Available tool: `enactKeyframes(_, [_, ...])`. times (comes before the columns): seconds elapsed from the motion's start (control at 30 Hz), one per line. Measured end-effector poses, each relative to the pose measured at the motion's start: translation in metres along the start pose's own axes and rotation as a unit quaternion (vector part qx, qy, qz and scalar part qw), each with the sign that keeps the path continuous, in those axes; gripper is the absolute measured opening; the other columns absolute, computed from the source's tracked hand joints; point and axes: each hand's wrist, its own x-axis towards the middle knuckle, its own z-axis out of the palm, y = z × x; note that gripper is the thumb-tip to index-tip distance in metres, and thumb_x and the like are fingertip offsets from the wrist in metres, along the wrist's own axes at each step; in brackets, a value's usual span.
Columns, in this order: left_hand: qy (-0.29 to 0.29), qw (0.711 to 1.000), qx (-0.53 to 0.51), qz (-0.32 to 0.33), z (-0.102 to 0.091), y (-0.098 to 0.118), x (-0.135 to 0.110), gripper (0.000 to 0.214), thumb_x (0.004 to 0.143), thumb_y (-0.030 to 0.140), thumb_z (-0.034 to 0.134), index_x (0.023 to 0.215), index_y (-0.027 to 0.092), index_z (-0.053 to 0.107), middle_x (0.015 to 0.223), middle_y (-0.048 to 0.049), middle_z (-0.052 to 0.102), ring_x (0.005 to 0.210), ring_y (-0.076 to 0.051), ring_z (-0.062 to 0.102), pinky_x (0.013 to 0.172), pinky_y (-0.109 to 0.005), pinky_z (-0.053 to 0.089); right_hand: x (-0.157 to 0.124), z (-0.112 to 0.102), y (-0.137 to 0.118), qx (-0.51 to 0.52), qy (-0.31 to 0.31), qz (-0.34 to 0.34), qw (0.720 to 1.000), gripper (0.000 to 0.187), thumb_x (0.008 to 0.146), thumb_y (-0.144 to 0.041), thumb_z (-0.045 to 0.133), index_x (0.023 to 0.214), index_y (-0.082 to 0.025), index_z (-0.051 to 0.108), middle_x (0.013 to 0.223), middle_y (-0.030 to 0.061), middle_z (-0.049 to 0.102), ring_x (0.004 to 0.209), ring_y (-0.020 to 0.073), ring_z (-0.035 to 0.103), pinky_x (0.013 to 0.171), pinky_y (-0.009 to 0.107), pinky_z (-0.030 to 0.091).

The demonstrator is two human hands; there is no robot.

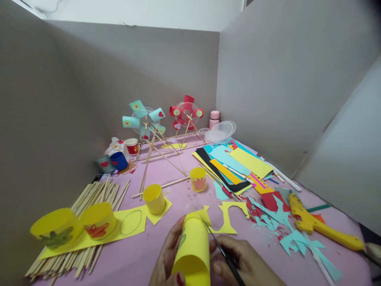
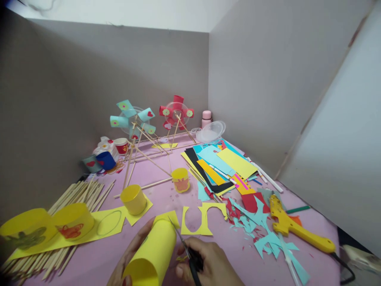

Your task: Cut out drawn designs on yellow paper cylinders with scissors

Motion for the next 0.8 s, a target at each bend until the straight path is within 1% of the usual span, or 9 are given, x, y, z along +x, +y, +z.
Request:
enactKeyframes(0.07, [-0.001,1.0,0.009,0.012,-0.005,-0.001,0.002,0.07,0.044,0.052,0.082,0.108,0.029,0.067,0.111,-0.0052,0.071,0.097,-0.025,0.064,0.08,-0.027,0.05,0.001,-0.001,-0.001,-0.005,0.006,-0.002,1.0,0.032,0.078,-0.049,0.058,0.078,-0.016,0.059,0.065,-0.0016,0.049,0.059,0.0137,0.043,0.056,0.022,0.037])
enactKeyframes(0.13, [-0.015,0.999,0.022,0.018,-0.008,-0.003,0.005,0.068,0.044,0.051,0.082,0.107,0.028,0.067,0.112,-0.0051,0.071,0.099,-0.024,0.063,0.08,-0.025,0.05,0.002,-0.001,-0.002,-0.01,0.012,0.0,1.0,0.032,0.077,-0.048,0.058,0.07,-0.017,0.055,0.062,-0.0027,0.045,0.057,0.0129,0.04,0.053,0.022,0.033])
enactKeyframes(0.23, [-0.013,1.0,0.005,0.003,-0.008,-0.004,0.007,0.067,0.043,0.049,0.083,0.105,0.029,0.068,0.108,-0.0042,0.072,0.093,-0.022,0.065,0.076,-0.024,0.051,0.002,-0.001,-0.005,-0.018,0.019,0.008,1.0,0.035,0.074,-0.05,0.062,0.065,-0.018,0.05,0.058,-0.0045,0.04,0.053,0.0118,0.036,0.048,0.022,0.028])
enactKeyframes(0.33, [0.012,1.0,-0.013,-0.002,-0.003,-0.003,0.006,0.068,0.041,0.049,0.084,0.104,0.028,0.068,0.108,-0.0046,0.072,0.092,-0.022,0.066,0.075,-0.025,0.051,0.001,-0.001,-0.006,-0.03,0.024,0.017,0.999,0.036,0.072,-0.049,0.064,0.063,-0.018,0.05,0.055,-0.0053,0.039,0.052,0.0113,0.035,0.047,0.021,0.026])
enactKeyframes(0.47, [0.031,0.999,0.016,0.012,-0.001,-0.001,0.006,0.068,0.042,0.051,0.083,0.103,0.025,0.068,0.11,-0.0072,0.071,0.098,-0.026,0.064,0.078,-0.029,0.052,0.002,-0.002,-0.006,-0.041,0.035,0.011,0.998,0.031,0.072,-0.044,0.064,0.061,-0.017,0.051,0.054,-0.0056,0.038,0.052,0.0111,0.035,0.047,0.021,0.026])
enactKeyframes(0.57, [0.026,0.999,0.016,0.011,-0.002,-0.002,0.007,0.068,0.042,0.05,0.083,0.103,0.025,0.068,0.11,-0.008,0.071,0.099,-0.028,0.063,0.078,-0.03,0.051,0.002,-0.001,-0.004,-0.035,0.035,0.009,0.999,0.023,0.072,-0.035,0.063,0.062,-0.017,0.053,0.054,-0.0058,0.038,0.052,0.011,0.036,0.047,0.021,0.026])
enactKeyframes(0.67, [0.015,0.999,-0.029,-0.005,0.001,0.0,0.006,0.069,0.039,0.049,0.085,0.102,0.025,0.069,0.112,-0.0082,0.071,0.106,-0.032,0.06,0.081,-0.031,0.05,0.002,-0.001,-0.002,-0.014,0.028,0.0,1.0,0.012,0.072,-0.026,0.061,0.067,-0.016,0.056,0.058,-0.0048,0.044,0.055,0.0117,0.04,0.05,0.02,0.03])
enactKeyframes(0.73, [0.011,0.997,-0.066,-0.027,0.006,0.004,0.004,0.065,0.048,0.058,0.077,0.105,0.026,0.068,0.117,-0.0089,0.069,0.11,-0.033,0.057,0.084,-0.036,0.049,0.003,-0.001,-0.001,-0.005,0.027,-0.004,1.0,0.006,0.071,-0.021,0.06,0.07,-0.015,0.058,0.061,-0.004,0.048,0.058,0.0125,0.043,0.053,0.02,0.032])
enactKeyframes(0.8, [0.023,0.994,-0.088,-0.063,0.012,0.011,0.001,0.055,0.064,0.063,0.062,0.104,0.025,0.069,0.116,-0.0089,0.069,0.105,-0.031,0.061,0.081,-0.037,0.05,0.003,-0.002,-0.001,-0.009,0.027,-0.006,1.0,0.004,0.069,-0.018,0.06,0.071,-0.015,0.061,0.062,-0.0036,0.05,0.059,0.013,0.044,0.054,0.02,0.033])
